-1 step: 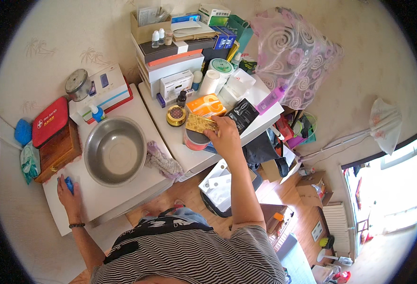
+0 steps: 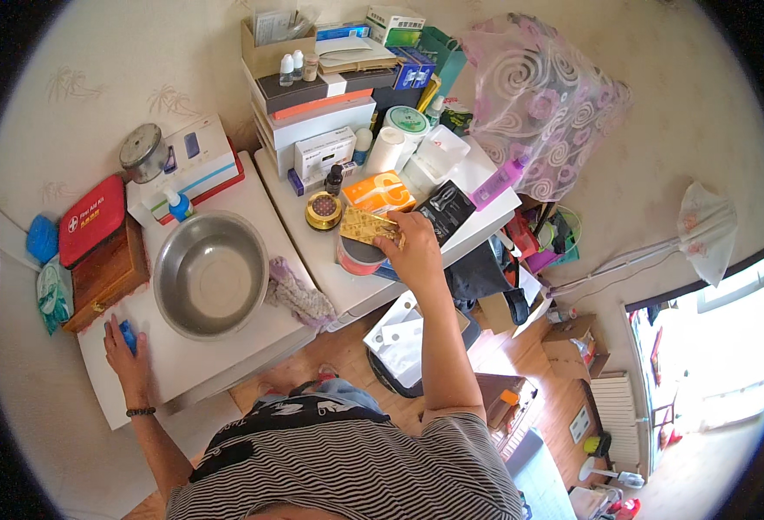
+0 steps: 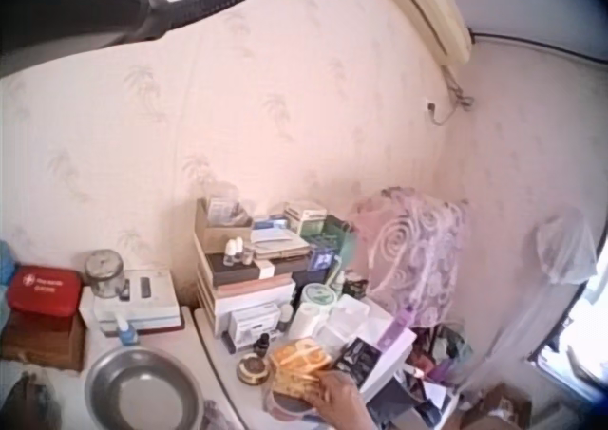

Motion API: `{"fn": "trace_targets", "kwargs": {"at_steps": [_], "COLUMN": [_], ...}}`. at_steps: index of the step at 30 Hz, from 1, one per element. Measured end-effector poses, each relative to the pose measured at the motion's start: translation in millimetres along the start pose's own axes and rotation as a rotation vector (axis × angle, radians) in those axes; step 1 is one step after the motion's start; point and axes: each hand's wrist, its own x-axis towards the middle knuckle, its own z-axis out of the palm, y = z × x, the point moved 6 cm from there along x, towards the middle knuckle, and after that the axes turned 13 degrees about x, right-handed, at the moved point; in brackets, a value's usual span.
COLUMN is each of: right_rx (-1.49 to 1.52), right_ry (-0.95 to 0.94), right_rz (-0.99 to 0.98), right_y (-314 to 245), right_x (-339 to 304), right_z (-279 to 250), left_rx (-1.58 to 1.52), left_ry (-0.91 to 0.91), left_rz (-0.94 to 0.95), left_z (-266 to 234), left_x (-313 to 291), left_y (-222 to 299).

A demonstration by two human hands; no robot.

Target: The person organizes a cluttered white table by moving various items including a metal bowl, a red first aid kit, boxes, bottles, and containers. They wipe the table surface with a cloth and rearrange objects into a more orderly layout.

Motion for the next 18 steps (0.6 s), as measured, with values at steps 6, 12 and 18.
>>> {"fn": "trace_targets", "kwargs": {"at_steps": [6, 12, 18], "right_rx": [0.099, 0.494, 0.631], "right_ry": [0.044, 0.103, 0.286], "right_rz": [0.126, 0.262, 0.263], "right_y": [9, 50, 94], "right_x": [2, 12, 45], "right_z": [-2, -6, -57], "left_rx": [0.195, 0.350, 0.394], "left_ry": [0.101, 0.013, 0.183], "left_rz": [-0.001, -0.065, -0.075], "left_z": [-21, -3, -23], "left_x": [-3, -8, -17], "left_y": [9, -17, 2]}}
